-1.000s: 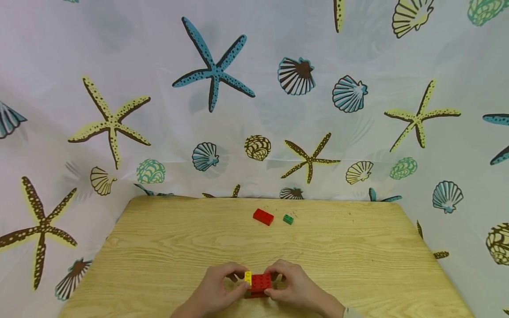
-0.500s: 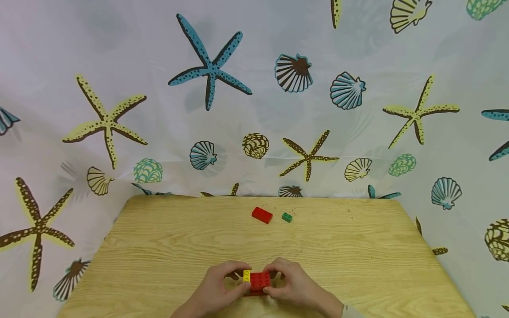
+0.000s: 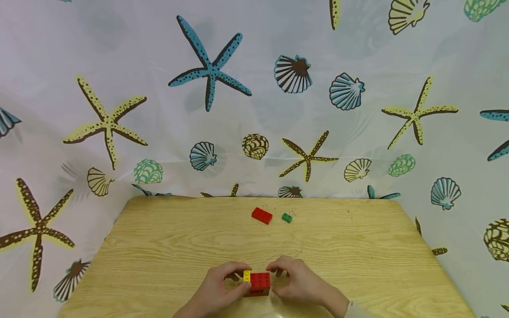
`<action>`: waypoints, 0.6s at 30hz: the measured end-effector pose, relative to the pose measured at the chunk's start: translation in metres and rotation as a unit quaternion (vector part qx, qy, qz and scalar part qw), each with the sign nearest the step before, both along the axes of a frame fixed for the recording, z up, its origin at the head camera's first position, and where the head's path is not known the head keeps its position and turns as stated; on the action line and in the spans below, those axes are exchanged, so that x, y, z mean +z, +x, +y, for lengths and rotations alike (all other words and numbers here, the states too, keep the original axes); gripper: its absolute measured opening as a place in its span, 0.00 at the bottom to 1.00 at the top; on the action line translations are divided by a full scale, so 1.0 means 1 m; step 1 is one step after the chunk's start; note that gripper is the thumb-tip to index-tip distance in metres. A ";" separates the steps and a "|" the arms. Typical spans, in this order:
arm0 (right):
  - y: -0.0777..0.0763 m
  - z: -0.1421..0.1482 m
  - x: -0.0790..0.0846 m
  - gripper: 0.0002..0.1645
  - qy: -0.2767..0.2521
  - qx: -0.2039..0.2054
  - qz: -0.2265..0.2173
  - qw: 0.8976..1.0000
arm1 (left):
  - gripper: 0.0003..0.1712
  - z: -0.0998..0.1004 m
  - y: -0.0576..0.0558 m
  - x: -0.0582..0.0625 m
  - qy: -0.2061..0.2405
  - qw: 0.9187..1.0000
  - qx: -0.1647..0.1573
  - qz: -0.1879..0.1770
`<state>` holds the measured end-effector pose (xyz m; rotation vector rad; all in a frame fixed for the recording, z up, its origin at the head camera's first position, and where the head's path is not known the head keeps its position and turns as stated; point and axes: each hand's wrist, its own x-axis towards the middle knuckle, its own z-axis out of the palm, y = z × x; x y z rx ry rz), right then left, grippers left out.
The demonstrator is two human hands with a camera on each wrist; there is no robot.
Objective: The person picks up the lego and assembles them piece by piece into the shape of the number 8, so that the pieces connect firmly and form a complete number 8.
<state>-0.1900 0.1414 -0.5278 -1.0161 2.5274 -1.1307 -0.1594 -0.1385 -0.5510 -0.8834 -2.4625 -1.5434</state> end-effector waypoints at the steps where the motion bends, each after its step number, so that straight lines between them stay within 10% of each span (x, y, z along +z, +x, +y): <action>1: -0.003 0.002 0.001 0.24 0.002 -0.003 -0.002 1.000 | 0.16 0.000 0.000 0.000 0.000 1.000 0.001 -0.002; 18: -0.053 0.025 0.001 0.20 -0.008 -0.119 0.054 0.991 | 0.17 -0.001 0.003 0.008 0.014 0.999 -0.014 -0.030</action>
